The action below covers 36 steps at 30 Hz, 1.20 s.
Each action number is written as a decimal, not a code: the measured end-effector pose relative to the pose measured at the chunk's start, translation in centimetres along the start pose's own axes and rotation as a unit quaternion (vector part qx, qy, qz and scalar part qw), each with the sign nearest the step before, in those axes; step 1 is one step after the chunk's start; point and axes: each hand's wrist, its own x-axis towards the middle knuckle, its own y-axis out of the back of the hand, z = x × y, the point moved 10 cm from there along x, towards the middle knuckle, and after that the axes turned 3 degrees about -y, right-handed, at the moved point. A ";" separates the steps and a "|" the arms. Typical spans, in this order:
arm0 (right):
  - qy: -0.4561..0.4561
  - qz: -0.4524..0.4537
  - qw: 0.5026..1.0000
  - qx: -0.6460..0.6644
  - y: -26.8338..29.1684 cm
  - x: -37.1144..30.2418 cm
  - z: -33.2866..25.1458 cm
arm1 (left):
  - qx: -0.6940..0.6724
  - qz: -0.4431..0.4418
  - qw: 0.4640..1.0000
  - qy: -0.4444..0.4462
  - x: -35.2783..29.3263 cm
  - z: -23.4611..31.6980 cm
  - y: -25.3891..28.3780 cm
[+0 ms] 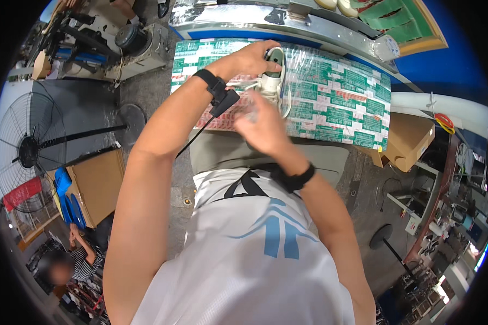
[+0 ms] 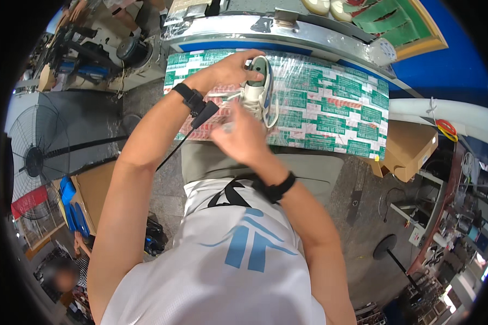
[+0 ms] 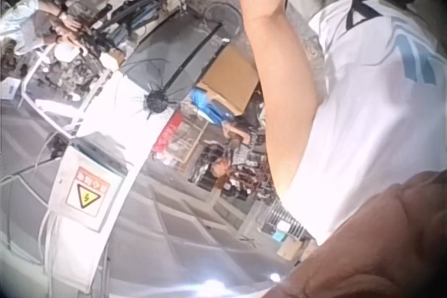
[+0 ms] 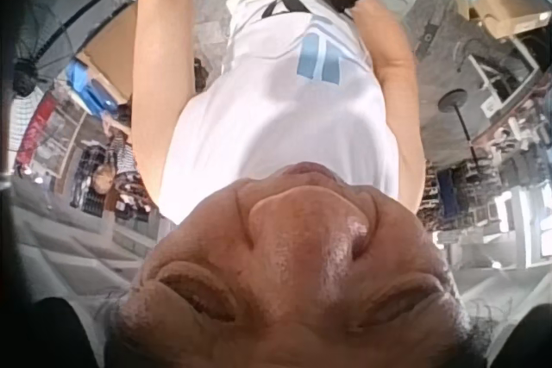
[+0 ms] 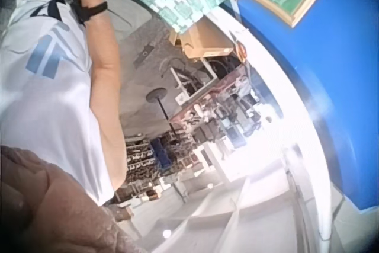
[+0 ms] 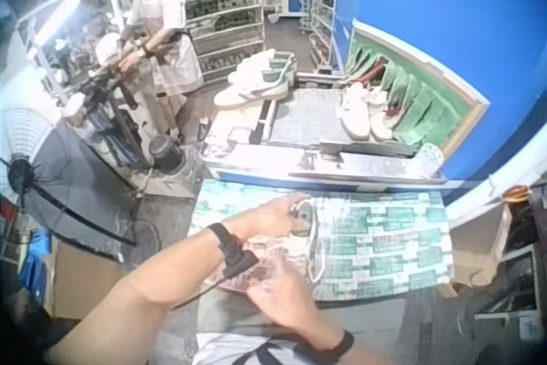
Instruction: Applying adhesive to shoe soles and lasted uppers at a factory workstation.
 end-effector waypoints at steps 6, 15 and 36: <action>0.178 -0.082 0.980 -0.032 -5.0 -4.9 -2.6 | 0.087 0.032 0.993 -0.068 -0.2 0.7 0.4; 0.122 0.092 0.977 -0.151 4.3 -2.9 1.9 | 0.069 0.160 0.984 -0.025 1.9 -1.2 -1.2; 0.204 0.058 0.959 -0.187 3.0 -3.2 2.2 | 0.055 0.181 0.979 -0.078 2.7 -1.6 -1.4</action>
